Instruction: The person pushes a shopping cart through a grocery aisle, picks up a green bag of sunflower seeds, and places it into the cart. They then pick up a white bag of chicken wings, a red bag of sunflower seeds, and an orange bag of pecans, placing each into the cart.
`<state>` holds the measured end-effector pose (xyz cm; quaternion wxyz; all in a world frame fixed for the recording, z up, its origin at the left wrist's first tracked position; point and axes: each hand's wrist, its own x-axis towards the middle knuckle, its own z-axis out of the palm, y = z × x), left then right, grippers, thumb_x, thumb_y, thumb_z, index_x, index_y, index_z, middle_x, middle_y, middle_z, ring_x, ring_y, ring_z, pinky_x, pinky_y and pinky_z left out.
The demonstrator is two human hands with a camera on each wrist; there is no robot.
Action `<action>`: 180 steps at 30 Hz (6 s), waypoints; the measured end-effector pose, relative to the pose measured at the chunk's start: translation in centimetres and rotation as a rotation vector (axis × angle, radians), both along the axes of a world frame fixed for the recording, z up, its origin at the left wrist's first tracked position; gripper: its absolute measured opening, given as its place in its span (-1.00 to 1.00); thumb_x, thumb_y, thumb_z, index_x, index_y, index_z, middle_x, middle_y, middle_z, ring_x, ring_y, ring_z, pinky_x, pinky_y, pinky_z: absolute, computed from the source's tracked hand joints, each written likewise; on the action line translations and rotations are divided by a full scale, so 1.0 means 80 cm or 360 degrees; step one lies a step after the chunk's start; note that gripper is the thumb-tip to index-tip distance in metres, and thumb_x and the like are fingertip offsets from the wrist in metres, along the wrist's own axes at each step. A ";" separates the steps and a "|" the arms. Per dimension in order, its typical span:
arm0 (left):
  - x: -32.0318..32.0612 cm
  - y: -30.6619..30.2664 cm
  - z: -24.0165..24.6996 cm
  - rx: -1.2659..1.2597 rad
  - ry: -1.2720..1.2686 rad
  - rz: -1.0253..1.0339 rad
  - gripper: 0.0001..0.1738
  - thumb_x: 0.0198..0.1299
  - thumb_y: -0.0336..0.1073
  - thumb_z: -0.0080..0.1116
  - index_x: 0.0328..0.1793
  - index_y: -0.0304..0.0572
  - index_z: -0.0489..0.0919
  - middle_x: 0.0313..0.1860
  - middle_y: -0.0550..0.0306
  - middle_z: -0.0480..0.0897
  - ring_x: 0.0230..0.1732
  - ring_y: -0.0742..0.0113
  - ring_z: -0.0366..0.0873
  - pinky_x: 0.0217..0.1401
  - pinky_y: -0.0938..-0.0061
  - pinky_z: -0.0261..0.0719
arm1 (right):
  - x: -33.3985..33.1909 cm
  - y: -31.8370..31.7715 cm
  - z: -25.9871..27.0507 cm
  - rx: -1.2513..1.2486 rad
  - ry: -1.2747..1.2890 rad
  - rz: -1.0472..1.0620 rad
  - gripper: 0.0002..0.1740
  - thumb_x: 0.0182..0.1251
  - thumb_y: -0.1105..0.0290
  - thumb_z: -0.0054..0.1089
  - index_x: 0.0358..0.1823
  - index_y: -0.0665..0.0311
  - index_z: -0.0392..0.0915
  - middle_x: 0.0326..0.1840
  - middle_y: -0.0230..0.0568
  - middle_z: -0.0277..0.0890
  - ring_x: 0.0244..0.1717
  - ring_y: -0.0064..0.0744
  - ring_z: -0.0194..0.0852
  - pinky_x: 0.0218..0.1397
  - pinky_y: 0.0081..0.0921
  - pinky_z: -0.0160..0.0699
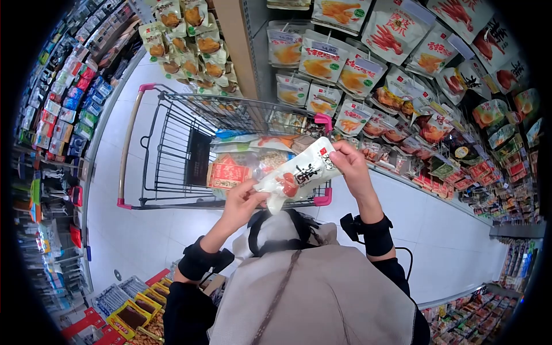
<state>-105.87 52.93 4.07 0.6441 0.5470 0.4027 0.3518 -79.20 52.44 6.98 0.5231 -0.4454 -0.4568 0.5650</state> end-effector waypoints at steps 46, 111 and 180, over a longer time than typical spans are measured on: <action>0.035 -0.256 -0.060 -0.0376 -0.0007 -0.0027 -0.77 0.02 -0.52 0.15 -0.22 -0.19 0.36 -0.48 0.33 0.37 -0.42 0.57 0.40 -0.39 0.59 0.55 | 0.013 -0.326 -0.080 -0.0552 0.0086 -0.0225 -0.83 0.27 0.37 -0.03 -0.22 0.32 0.37 -0.38 -0.40 0.46 -0.42 -0.69 0.41 -0.54 -0.66 0.55; 0.853 -0.335 -0.120 -0.0065 0.0236 -0.0755 -0.60 0.03 -0.36 0.24 -0.05 -0.31 0.35 -0.41 0.13 0.57 -0.34 0.49 0.52 -0.25 0.62 0.47 | 0.779 -0.530 -0.107 -0.0499 0.0286 -0.0701 -0.71 0.24 0.56 -0.04 0.01 0.42 0.30 -0.18 -0.10 0.52 -0.18 -0.42 0.52 -0.17 -0.50 0.60; 1.081 -0.448 -0.563 -0.1115 0.0115 0.0356 -0.71 0.22 -0.38 -0.02 0.03 -0.36 0.35 -0.23 0.01 0.53 -0.18 0.34 0.50 -0.02 0.49 0.44 | 1.246 -0.264 -0.934 -0.0706 0.0000 -0.1406 -0.72 0.26 0.62 -0.20 0.01 0.31 0.21 -0.07 -0.08 0.34 -0.19 -0.16 0.46 -0.15 -0.23 0.59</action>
